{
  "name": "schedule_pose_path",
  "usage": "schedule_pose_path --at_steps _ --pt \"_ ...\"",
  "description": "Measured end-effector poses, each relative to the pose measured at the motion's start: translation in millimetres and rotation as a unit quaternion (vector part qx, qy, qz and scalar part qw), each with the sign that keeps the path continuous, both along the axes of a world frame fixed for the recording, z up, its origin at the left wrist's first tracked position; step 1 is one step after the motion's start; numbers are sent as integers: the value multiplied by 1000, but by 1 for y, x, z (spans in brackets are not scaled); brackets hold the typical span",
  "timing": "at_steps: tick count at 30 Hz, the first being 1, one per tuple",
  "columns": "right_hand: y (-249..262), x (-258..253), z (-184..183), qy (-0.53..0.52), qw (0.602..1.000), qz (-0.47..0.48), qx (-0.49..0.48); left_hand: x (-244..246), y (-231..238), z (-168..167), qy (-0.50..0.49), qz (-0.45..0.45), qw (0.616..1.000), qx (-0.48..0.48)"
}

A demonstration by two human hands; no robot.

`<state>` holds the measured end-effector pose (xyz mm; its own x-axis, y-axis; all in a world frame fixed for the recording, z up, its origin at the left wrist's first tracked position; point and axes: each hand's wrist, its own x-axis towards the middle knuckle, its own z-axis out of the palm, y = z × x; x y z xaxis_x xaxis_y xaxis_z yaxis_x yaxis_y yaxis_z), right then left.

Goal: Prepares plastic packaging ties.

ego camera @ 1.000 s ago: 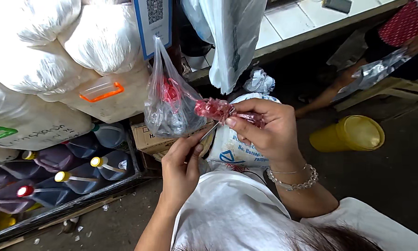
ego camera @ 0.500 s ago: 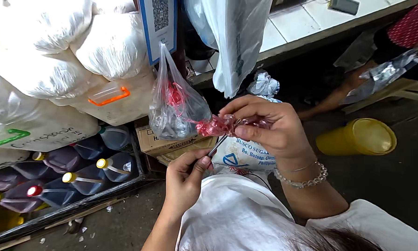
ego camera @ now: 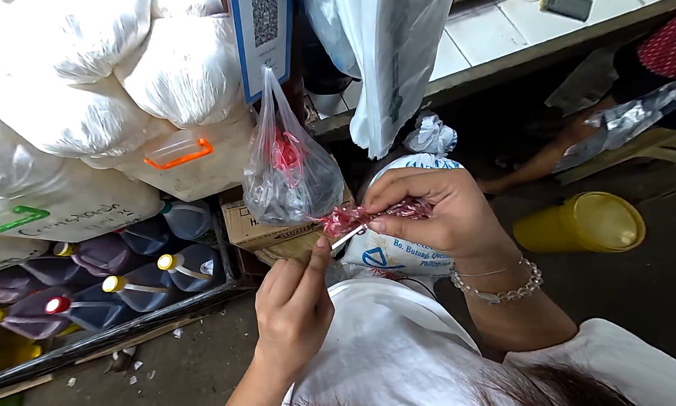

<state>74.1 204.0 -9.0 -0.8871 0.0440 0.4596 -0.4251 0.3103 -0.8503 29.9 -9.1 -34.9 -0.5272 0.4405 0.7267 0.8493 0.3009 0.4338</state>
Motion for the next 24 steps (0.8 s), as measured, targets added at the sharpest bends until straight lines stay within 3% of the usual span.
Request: schedule_pose_path --at_steps 2,3,6,8,10,13,15,20,24 --pt "0 -1 0 4 1000 16 -11 0 5 -8 -22 -24 999 42" --pt "-1 -1 -1 5 999 35 -28 1 7 -11 -81 -62 992 79" --pt "-13 -6 -12 -13 986 104 -127 11 14 -11 -317 -173 912 194" --pt "-21 -6 -20 -28 976 103 -191 14 19 -8 -401 -185 866 236" --pt "-21 -6 -24 -27 979 80 -188 11 19 -8 -363 -146 898 198" --pt "-15 -3 -25 -10 996 12 -92 3 9 -8 -152 -13 986 60" --pt "-16 -3 -24 -2 1000 -18 -16 -5 7 -1 -67 30 997 36" --pt "-37 -1 -21 -8 996 -52 73 -19 20 7 -68 -50 996 40" --pt "-39 1 -22 -27 993 -79 87 -20 12 3 -217 -106 960 142"
